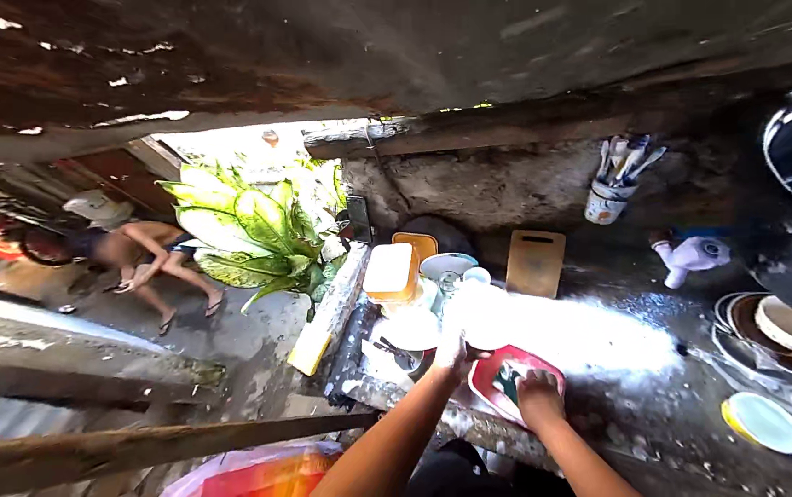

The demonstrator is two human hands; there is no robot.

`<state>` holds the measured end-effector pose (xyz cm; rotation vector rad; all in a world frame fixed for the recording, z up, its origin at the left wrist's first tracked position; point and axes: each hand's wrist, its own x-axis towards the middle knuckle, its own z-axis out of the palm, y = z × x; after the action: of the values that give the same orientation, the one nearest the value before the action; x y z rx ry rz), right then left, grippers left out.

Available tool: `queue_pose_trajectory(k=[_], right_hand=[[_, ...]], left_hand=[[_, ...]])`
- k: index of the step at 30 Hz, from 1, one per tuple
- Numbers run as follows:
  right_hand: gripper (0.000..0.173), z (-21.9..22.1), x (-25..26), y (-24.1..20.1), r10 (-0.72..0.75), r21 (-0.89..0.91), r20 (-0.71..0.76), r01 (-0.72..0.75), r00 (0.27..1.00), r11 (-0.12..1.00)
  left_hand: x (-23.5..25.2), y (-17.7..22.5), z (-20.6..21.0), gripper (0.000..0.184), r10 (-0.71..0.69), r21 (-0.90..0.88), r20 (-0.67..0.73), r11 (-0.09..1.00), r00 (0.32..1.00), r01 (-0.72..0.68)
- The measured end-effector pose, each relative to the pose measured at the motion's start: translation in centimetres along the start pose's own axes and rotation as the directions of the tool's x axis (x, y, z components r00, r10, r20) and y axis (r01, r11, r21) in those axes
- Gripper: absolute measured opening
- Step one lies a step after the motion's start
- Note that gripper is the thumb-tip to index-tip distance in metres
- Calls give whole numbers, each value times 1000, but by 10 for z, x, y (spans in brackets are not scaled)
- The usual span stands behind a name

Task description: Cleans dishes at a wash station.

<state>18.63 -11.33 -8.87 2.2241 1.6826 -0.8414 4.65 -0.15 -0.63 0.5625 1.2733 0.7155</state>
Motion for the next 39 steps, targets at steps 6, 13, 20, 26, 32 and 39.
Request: queue_pose_trajectory(k=[6,13,20,26,32,39], right_hand=[[38,5,23,-7,53,-14,310,-51,949,999],[29,19,36,38,-179,887,138,-41,974,460],[51,-4,-46,102,98,748,-158,184,983,-638],[30,-40,-70,128,156,603,-285,304,946,-738],[29,-112,-53,75,515,710,-475,657,714,-256],[62,-113,-46,64,120,612,-454,210,883,763]], left_hand=[[-18,3,-18,29,103,68,126,991,987,-112],[-24,18,-23,62,325,264,281,879,903,-398],[13,41,46,70,416,593,477,499,775,-632],[1,39,110,77,278,706,545,357,791,-611],[-28,-22,106,47,-76,307,518,946,852,-102],[-38,-39,95,53,-60,326,513,936,856,-130]])
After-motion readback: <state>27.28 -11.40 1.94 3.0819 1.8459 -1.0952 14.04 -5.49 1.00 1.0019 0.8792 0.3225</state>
